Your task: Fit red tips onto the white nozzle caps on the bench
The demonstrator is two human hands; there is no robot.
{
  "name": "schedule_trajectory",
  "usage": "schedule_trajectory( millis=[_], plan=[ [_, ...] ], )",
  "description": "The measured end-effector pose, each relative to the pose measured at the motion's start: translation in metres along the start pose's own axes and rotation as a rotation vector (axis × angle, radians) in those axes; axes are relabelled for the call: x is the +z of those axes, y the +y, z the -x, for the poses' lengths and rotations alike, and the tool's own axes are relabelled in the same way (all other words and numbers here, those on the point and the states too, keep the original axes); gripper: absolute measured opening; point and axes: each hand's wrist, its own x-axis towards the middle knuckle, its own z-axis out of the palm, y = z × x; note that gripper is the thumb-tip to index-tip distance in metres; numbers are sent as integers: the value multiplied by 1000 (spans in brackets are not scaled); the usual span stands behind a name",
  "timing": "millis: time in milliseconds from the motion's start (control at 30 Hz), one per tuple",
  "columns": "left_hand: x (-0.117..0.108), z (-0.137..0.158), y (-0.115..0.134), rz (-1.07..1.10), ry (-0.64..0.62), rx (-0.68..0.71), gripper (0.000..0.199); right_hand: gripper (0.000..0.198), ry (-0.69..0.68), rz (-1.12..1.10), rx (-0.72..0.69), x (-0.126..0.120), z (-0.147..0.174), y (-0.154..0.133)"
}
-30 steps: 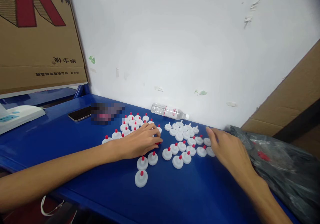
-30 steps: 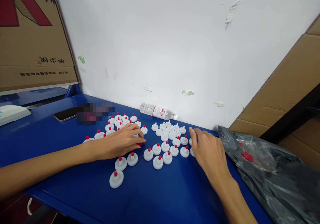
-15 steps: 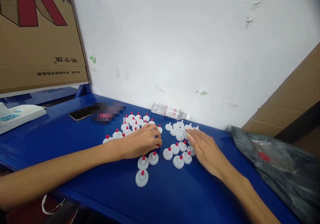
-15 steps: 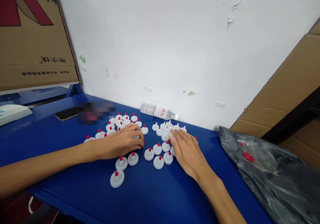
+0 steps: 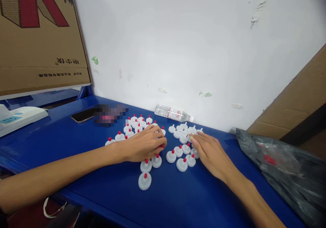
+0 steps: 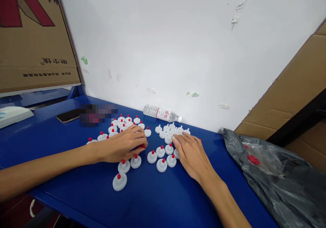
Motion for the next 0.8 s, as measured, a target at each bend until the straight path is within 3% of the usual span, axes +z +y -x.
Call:
schedule_trajectory(
  millis=[300, 500, 800],
  plan=[
    [-11, -2, 2, -44, 94, -25, 11, 20, 399, -75, -71, -26, 0, -14],
    [-10, -2, 2, -46, 258, 25, 12, 18, 306, -162, -169, -22, 1, -30],
    [-13, -3, 12, -146, 447, 144, 30, 49, 293, -111, -358, -14, 1, -53]
  ],
)
